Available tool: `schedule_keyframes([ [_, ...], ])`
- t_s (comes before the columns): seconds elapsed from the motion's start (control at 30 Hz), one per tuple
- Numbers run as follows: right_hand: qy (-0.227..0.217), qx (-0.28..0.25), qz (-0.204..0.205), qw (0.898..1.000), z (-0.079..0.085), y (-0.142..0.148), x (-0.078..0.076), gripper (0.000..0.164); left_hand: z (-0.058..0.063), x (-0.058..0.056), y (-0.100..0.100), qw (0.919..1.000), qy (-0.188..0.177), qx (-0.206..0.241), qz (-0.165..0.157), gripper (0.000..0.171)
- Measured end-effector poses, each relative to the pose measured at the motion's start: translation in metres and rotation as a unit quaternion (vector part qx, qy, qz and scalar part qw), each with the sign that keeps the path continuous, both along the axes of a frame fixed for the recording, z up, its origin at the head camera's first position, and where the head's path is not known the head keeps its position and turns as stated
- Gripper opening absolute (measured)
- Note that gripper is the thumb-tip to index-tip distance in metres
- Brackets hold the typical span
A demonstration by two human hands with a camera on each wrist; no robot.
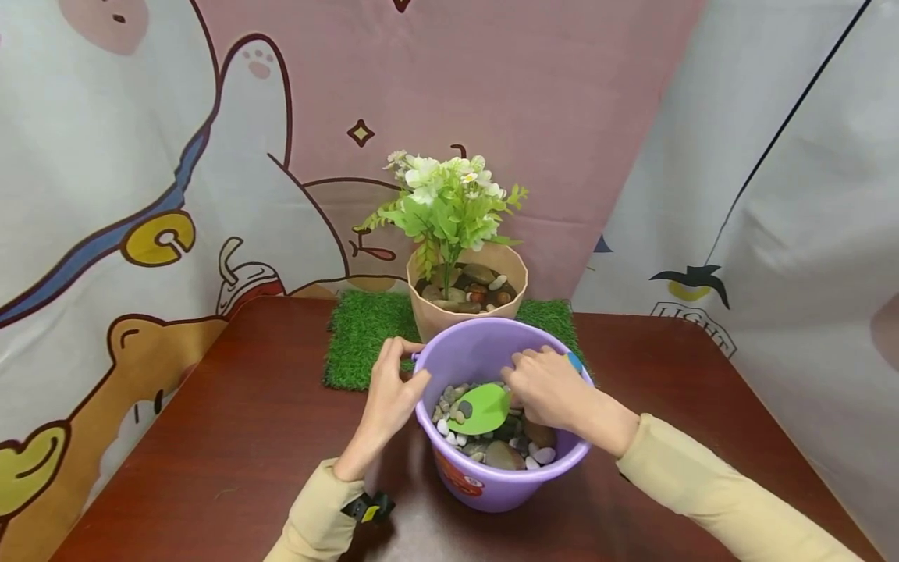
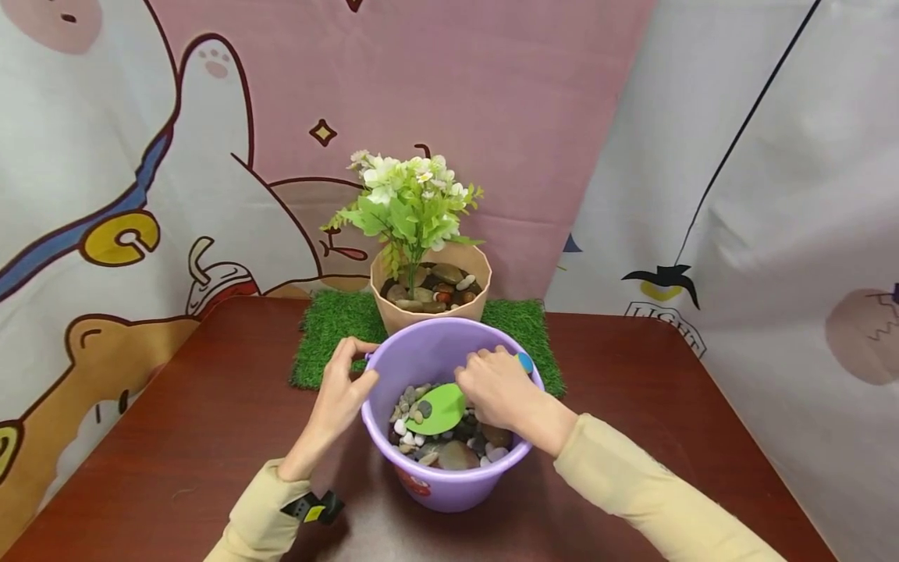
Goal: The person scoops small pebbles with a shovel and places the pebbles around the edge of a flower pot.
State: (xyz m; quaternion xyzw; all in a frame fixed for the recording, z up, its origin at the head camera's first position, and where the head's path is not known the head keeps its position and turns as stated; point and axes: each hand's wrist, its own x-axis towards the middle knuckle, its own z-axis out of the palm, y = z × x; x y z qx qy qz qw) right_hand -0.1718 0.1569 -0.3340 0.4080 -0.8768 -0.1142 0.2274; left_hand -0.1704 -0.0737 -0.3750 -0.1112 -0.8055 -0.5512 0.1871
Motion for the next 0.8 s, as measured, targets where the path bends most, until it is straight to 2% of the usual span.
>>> schedule_keyframes([
  [0.33, -0.014, -0.019, 0.019, 1.000, 0.0026, -0.0004, 0.0010, 0.024, -0.0007, -0.0003, 0.0004, 1.0000, 0.006, 0.002, -0.001, 0.030],
  [0.6, -0.037, -0.029, 0.014, 0.999, 0.0037, 0.0010, 0.0006, 0.022, -0.0006, 0.0005, 0.0001, 1.0000, 0.002, 0.005, 0.000, 0.031],
  [0.8, -0.048, -0.048, 0.033, 0.997, 0.0046, 0.0042, -0.0014, 0.021, -0.0002, 0.0007, -0.0001, 1.0000, 0.001, 0.003, 0.000, 0.031],
])
